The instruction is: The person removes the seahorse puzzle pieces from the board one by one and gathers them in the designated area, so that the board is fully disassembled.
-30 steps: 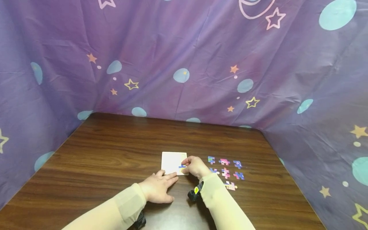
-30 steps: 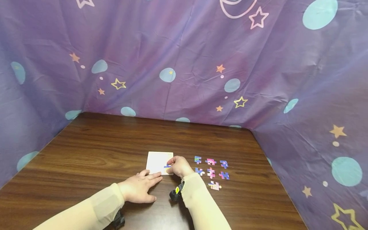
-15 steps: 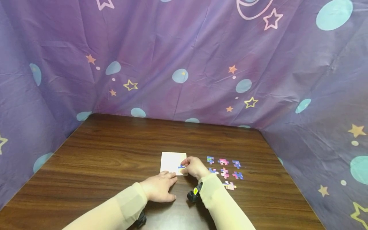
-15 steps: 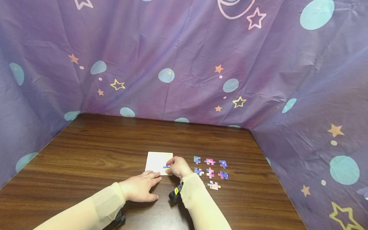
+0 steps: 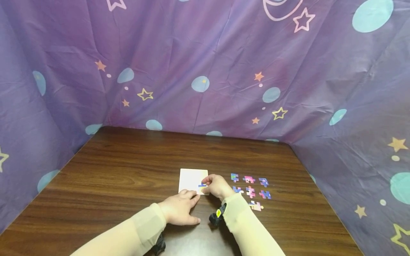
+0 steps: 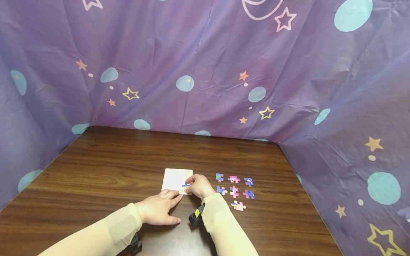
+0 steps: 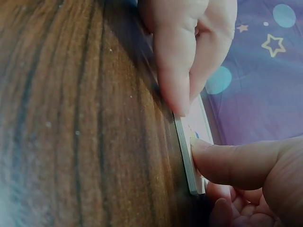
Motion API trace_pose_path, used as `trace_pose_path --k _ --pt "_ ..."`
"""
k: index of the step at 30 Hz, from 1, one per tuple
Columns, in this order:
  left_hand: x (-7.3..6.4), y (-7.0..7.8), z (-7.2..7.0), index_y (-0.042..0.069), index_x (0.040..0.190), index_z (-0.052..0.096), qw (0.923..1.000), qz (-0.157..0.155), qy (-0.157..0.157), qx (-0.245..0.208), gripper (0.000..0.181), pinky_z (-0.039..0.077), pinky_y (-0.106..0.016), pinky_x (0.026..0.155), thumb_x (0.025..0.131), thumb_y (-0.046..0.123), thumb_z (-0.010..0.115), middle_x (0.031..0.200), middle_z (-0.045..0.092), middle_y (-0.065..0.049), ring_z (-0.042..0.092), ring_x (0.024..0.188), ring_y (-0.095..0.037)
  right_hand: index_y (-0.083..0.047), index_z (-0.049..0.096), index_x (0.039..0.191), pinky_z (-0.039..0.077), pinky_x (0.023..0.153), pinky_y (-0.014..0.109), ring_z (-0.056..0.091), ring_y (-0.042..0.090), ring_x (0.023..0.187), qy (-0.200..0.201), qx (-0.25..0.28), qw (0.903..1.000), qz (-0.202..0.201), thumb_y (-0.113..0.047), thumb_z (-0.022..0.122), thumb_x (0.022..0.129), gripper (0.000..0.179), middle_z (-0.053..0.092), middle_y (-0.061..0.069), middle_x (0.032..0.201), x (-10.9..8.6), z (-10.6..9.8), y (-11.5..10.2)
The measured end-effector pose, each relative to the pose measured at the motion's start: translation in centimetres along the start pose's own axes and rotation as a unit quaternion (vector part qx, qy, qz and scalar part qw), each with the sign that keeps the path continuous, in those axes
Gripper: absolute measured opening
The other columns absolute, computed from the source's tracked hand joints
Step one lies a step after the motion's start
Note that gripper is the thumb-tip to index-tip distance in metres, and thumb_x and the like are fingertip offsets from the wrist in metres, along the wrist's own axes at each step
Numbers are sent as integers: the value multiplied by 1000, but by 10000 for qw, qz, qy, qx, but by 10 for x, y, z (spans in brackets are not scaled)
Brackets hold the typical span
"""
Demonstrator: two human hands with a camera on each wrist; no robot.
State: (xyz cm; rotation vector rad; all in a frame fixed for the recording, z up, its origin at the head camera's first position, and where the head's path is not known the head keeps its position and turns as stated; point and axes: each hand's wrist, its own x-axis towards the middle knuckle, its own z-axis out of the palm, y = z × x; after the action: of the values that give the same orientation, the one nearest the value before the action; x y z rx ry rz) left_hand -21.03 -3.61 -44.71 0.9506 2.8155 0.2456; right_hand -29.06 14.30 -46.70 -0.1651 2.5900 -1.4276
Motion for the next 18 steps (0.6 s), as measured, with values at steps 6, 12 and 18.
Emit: trace_pose_path --k 6,12,18 --pt "-2 1 -1 4 141 48 9997 -50 -121 -220 79 32 -39 111 84 58 58 152 38 -3 32 138 -30 1 67 95 45 67 25 51 18 78 -21 43 10000 -3 9 73 62 35 56 7 85 0 -1 1" --pt "-2 -1 0 5 141 49 9997 -2 -103 -224 79 32 -37 111 83 59 58 152 38 -2 32 138 -28 1 67 94 44 67 25 50 18 78 -54 -5 10000 30 9 74 62 33 55 6 85 2 -1 2" --pt "-1 -1 0 5 140 50 9998 23 -48 -193 79 31 -36 111 83 58 59 151 40 -2 34 137 -28 1 65 94 44 68 26 50 18 78 -143 -101 9998 -101 10 74 62 34 54 7 85 3 -1 3"
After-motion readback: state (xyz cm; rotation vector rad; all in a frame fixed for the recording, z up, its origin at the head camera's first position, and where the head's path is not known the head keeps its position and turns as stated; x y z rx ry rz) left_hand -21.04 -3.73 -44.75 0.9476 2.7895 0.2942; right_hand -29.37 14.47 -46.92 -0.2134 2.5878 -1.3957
